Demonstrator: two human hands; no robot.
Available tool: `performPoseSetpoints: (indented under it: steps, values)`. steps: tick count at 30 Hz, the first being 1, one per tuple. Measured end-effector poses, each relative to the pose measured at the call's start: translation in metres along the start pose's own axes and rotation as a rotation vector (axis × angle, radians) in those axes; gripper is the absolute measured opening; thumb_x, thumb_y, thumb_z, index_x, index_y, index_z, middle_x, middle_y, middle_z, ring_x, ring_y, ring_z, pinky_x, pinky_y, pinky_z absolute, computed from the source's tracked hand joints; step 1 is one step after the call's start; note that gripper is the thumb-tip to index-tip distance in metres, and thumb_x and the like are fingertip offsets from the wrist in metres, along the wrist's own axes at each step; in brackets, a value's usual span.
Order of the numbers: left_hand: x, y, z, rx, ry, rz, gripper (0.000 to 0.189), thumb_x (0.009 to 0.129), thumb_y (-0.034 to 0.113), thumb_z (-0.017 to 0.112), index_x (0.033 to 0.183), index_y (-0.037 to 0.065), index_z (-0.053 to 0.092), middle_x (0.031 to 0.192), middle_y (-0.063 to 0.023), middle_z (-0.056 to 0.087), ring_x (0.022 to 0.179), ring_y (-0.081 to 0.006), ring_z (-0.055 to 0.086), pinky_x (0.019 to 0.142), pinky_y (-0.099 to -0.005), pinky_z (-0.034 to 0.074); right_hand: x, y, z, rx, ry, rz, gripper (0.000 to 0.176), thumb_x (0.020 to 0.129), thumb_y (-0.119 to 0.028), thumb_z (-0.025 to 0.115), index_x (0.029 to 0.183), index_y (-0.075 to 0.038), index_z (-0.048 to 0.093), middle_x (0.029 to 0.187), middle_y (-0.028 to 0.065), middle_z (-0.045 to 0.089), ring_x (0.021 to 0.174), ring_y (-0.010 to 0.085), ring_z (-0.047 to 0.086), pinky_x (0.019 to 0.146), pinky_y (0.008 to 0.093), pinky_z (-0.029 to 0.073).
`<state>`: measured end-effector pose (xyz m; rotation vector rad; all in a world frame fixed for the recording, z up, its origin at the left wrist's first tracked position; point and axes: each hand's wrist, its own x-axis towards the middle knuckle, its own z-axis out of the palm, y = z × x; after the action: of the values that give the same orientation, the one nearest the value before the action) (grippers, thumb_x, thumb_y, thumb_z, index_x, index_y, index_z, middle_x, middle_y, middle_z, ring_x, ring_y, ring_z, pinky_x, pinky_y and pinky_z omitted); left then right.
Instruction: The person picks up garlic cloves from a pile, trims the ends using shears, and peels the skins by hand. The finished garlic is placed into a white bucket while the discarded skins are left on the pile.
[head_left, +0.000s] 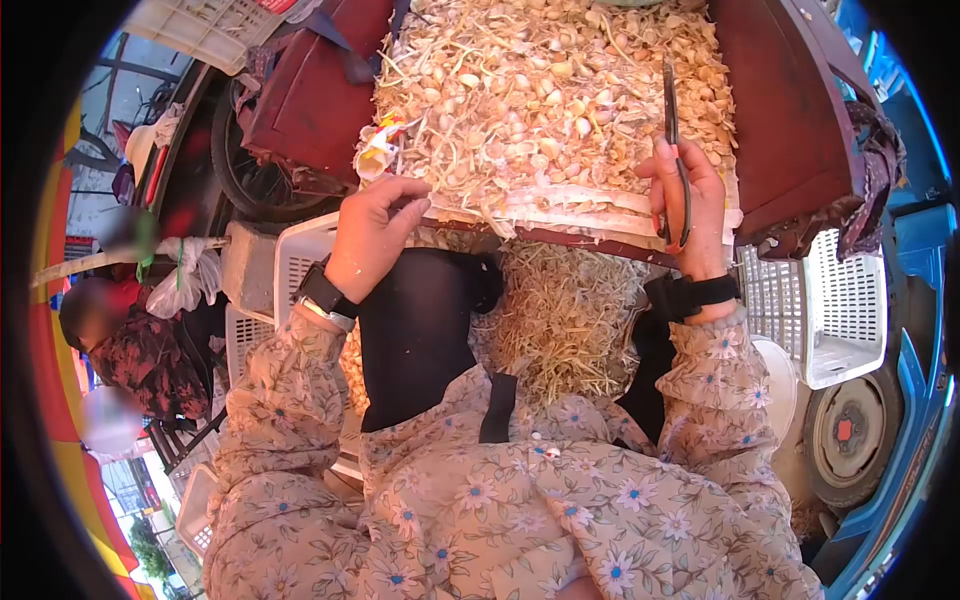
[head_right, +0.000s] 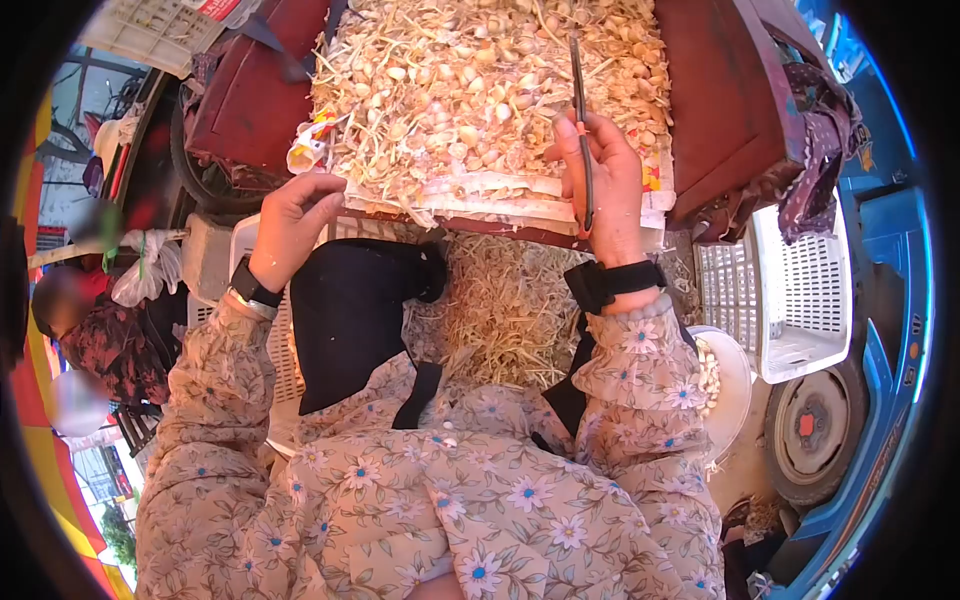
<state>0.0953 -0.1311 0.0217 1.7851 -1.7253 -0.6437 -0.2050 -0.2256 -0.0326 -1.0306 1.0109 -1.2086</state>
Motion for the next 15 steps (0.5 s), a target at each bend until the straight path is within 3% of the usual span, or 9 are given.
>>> performPoseSetpoints:
  steps: [3, 6, 7, 9, 12, 15]
  values:
    - [0.054, 0.023, 0.051, 0.003, -0.040, 0.267, 0.015, 0.081, 0.002, 0.060, 0.095, -0.001, 0.062, 0.083, -0.0049, 0.061, 0.072, -0.0097, 0.057, 0.063, -0.0223, 0.046, 0.003, -0.004, -0.005, 0.043, -0.001, 0.013, 0.037, 0.085, -0.031, 0.061, 0.107, -0.002, 0.054, 0.070, 0.0019, 0.058, 0.044, 0.0002, 0.039, 0.039, 0.0151, 0.028]
    - [0.091, 0.039, 0.083, 0.076, -0.101, 0.353, 0.018, 0.077, 0.005, 0.064, 0.094, 0.000, 0.064, 0.082, -0.0085, 0.062, 0.071, -0.0146, 0.059, 0.063, -0.0249, 0.046, 0.008, -0.008, -0.009, 0.040, 0.006, 0.019, 0.038, 0.085, -0.031, 0.061, 0.107, -0.001, 0.053, 0.069, 0.0003, 0.058, 0.047, -0.0002, 0.038, 0.042, 0.0150, 0.029]
    - [0.100, 0.036, 0.091, 0.119, -0.138, 0.298, 0.021, 0.074, 0.008, 0.067, 0.094, 0.002, 0.064, 0.082, -0.0102, 0.062, 0.071, -0.0192, 0.060, 0.064, -0.0289, 0.047, 0.009, -0.009, -0.011, 0.056, 0.002, 0.007, 0.037, 0.086, -0.032, 0.060, 0.107, -0.002, 0.054, 0.069, -0.0002, 0.058, 0.048, -0.0003, 0.039, 0.043, 0.0146, 0.029]
    - [0.113, 0.029, 0.101, 0.382, -0.128, 0.417, 0.027, 0.069, 0.011, 0.070, 0.094, 0.003, 0.064, 0.083, -0.0120, 0.062, 0.074, -0.0241, 0.060, 0.067, -0.0325, 0.048, 0.010, -0.012, -0.012, 0.042, 0.005, 0.014, 0.036, 0.085, -0.032, 0.060, 0.106, -0.002, 0.054, 0.070, -0.0006, 0.058, 0.050, -0.0004, 0.040, 0.044, 0.0144, 0.030]
    - [0.130, 0.027, 0.101, 0.393, -0.280, 0.252, 0.032, 0.066, 0.014, 0.070, 0.095, 0.004, 0.063, 0.084, -0.0137, 0.061, 0.078, -0.0284, 0.060, 0.070, -0.0354, 0.048, 0.010, -0.011, -0.013, 0.041, 0.018, 0.012, 0.036, 0.085, -0.032, 0.061, 0.105, -0.003, 0.054, 0.071, -0.0005, 0.058, 0.052, -0.0002, 0.042, 0.046, 0.0145, 0.031]
    - [0.130, 0.037, 0.105, 0.565, -0.279, 0.250, 0.031, 0.067, 0.016, 0.068, 0.095, 0.004, 0.062, 0.086, -0.0145, 0.062, 0.081, -0.0298, 0.060, 0.071, -0.0354, 0.047, 0.010, -0.010, -0.010, 0.087, 0.015, 0.010, 0.036, 0.086, -0.031, 0.061, 0.105, -0.002, 0.054, 0.071, -0.0005, 0.058, 0.054, 0.0001, 0.043, 0.046, 0.0148, 0.030]
